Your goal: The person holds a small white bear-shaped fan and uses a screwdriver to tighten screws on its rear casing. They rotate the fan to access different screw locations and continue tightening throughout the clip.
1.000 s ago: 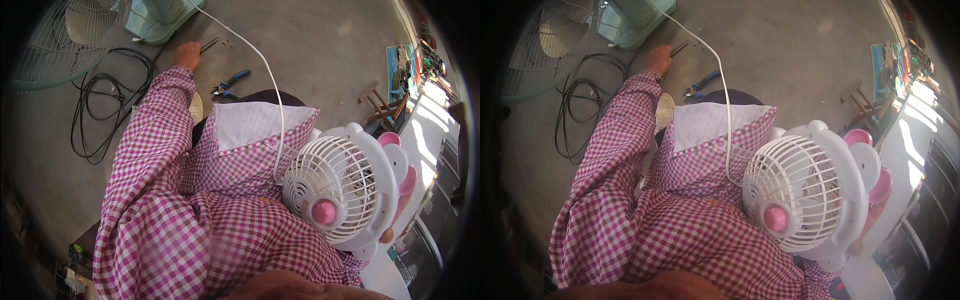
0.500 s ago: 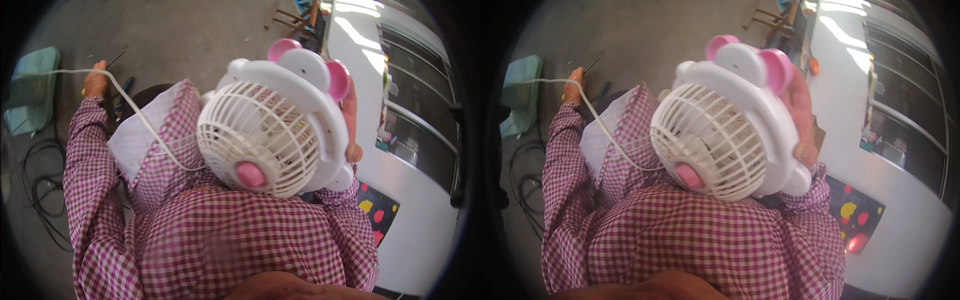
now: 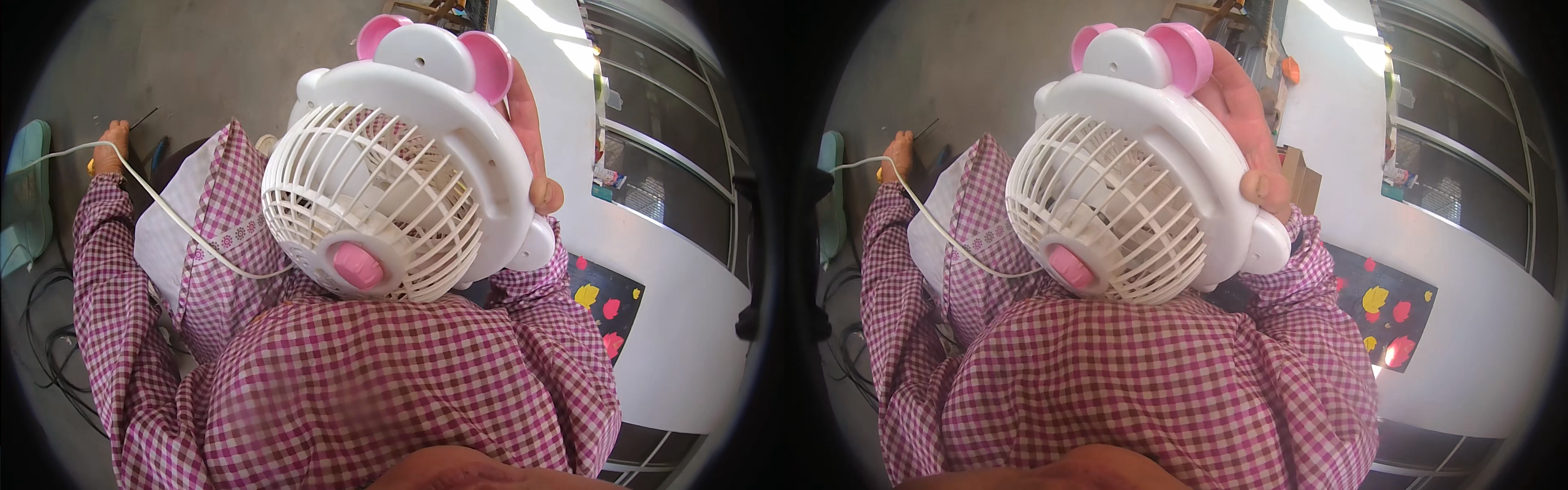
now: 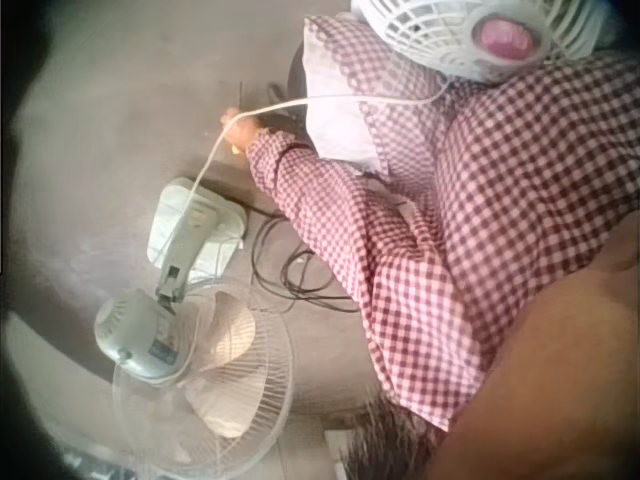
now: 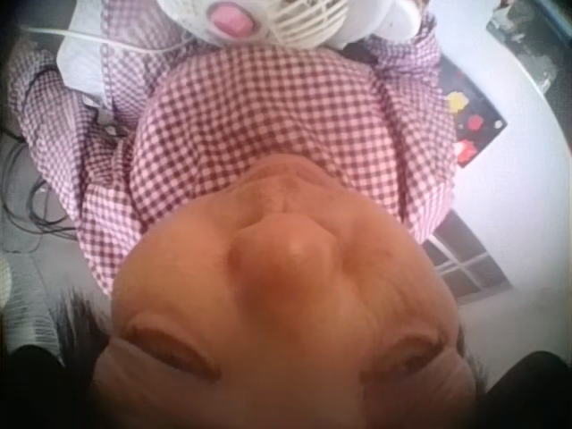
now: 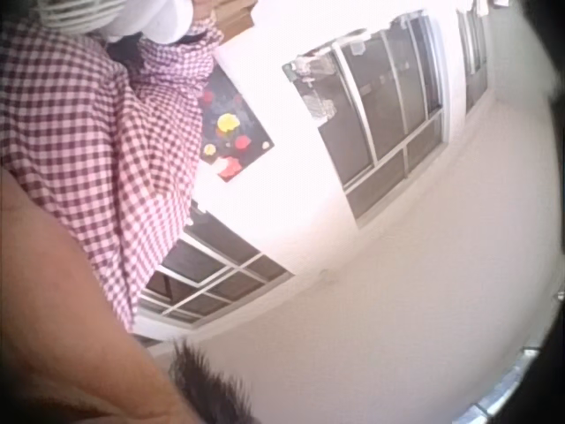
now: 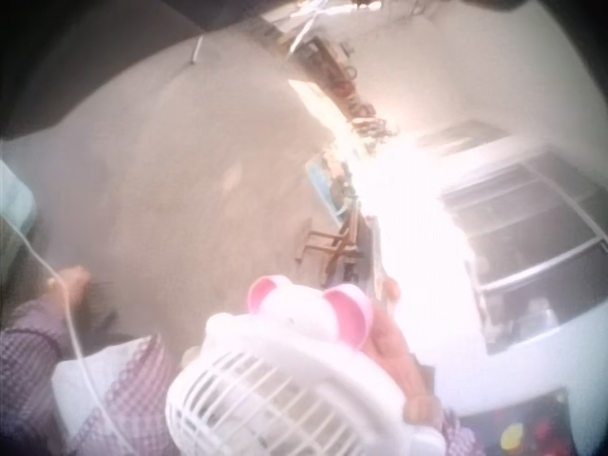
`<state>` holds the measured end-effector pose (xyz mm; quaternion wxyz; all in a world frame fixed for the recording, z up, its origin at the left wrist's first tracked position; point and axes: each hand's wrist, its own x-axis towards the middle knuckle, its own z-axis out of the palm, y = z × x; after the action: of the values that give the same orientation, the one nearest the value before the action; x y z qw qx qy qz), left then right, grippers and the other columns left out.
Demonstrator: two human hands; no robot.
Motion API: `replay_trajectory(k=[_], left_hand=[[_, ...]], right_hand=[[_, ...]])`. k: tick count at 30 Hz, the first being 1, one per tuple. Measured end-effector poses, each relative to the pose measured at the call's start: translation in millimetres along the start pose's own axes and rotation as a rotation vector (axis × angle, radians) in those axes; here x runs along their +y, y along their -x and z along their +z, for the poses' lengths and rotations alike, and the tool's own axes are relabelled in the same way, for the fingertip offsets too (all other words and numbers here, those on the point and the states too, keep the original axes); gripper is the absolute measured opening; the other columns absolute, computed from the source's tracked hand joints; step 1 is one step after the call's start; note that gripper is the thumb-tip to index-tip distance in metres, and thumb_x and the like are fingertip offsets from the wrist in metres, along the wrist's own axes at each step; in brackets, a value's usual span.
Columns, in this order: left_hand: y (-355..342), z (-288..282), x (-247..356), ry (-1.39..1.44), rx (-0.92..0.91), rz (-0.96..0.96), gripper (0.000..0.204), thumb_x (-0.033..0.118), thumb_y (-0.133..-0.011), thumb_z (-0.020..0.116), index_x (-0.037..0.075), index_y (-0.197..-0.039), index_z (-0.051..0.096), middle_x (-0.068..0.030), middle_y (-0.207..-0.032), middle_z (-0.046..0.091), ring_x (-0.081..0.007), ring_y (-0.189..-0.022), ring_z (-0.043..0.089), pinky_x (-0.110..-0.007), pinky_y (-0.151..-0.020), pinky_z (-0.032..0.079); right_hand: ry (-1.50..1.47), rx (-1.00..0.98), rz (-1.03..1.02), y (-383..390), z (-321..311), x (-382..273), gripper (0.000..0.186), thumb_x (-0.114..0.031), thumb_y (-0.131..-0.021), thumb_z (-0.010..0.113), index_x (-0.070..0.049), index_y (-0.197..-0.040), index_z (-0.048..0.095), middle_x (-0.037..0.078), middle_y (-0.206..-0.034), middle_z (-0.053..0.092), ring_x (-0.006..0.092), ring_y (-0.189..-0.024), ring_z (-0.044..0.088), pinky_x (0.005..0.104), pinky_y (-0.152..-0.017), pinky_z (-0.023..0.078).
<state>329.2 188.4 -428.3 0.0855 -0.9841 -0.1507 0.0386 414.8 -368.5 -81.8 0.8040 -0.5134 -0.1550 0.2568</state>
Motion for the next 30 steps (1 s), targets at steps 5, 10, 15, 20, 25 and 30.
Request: replay_trajectory(k=[5, 10, 15, 20, 25, 30], left_hand=[[0, 19, -29, 0.027, 0.055, -0.028, 0.012, 0.007, -0.095, 0.045, 0.005, -0.104, 0.053, -0.0209, -0.107, 0.060, -0.0415, -0.096, 0.065, -0.048, -0.079, 0.055], [6, 24, -37, 0.094, 0.014, -0.114, 0.016, 0.007, -0.095, 0.047, 0.008, -0.110, 0.052, -0.0204, -0.115, 0.059, -0.0433, -0.105, 0.063, -0.050, -0.083, 0.053], [6, 7, -43, 0.124, 0.019, -0.207, 0.015, 0.009, -0.095, 0.048, 0.009, -0.110, 0.053, -0.0194, -0.116, 0.060, -0.0422, -0.105, 0.064, -0.050, -0.084, 0.053], [30, -46, -85, 0.171, 0.036, -0.317, 0.016, 0.014, -0.096, 0.047, 0.011, -0.105, 0.060, -0.0189, -0.112, 0.064, -0.0401, -0.105, 0.064, -0.049, -0.084, 0.054], [66, -73, -113, 0.286, 0.043, -0.340, 0.015, 0.012, -0.090, 0.062, 0.007, -0.104, 0.065, -0.0196, -0.105, 0.068, -0.0395, -0.098, 0.067, -0.048, -0.083, 0.055], [114, -69, -87, 0.806, 0.184, -0.501, 0.017, 0.016, -0.084, 0.067, 0.005, -0.097, 0.069, -0.0200, -0.090, 0.071, -0.0348, -0.081, 0.070, -0.041, -0.073, 0.056]], right_hand=[[0.103, 0.013, -0.076, 0, 12, 30, 0.132, -0.049, -0.057, 0.087, -0.005, -0.157, 0.013, 0.025, -0.153, 0.034, 0.0376, -0.139, 0.042, 0.0499, -0.117, 0.036], [0.301, 0.000, -0.152, -7, 7, 34, 0.137, -0.054, -0.056, 0.085, 0.000, -0.157, 0.009, 0.025, -0.154, 0.031, 0.0359, -0.139, 0.042, 0.0464, -0.118, 0.035], [0.120, -0.073, -0.094, -2, 11, 31, 0.129, -0.045, -0.061, 0.085, -0.007, -0.158, 0.009, 0.025, -0.156, 0.027, 0.0379, -0.141, 0.038, 0.0502, -0.118, 0.032], [0.136, -0.065, -0.121, -6, 76, 26, 0.129, -0.042, -0.061, 0.085, -0.009, -0.159, 0.008, 0.026, -0.156, 0.028, 0.0382, -0.140, 0.040, 0.0509, -0.118, 0.033], [0.105, -0.035, -0.143, 6, 123, 25, 0.128, -0.038, -0.062, 0.086, -0.012, -0.159, 0.006, 0.027, -0.156, 0.028, 0.0385, -0.139, 0.041, 0.0515, -0.117, 0.034], [0.084, -0.009, -0.132, 9, 118, 24, 0.128, -0.034, -0.063, 0.086, -0.014, -0.160, 0.004, 0.027, -0.156, 0.028, 0.0388, -0.138, 0.043, 0.0522, -0.117, 0.034]])
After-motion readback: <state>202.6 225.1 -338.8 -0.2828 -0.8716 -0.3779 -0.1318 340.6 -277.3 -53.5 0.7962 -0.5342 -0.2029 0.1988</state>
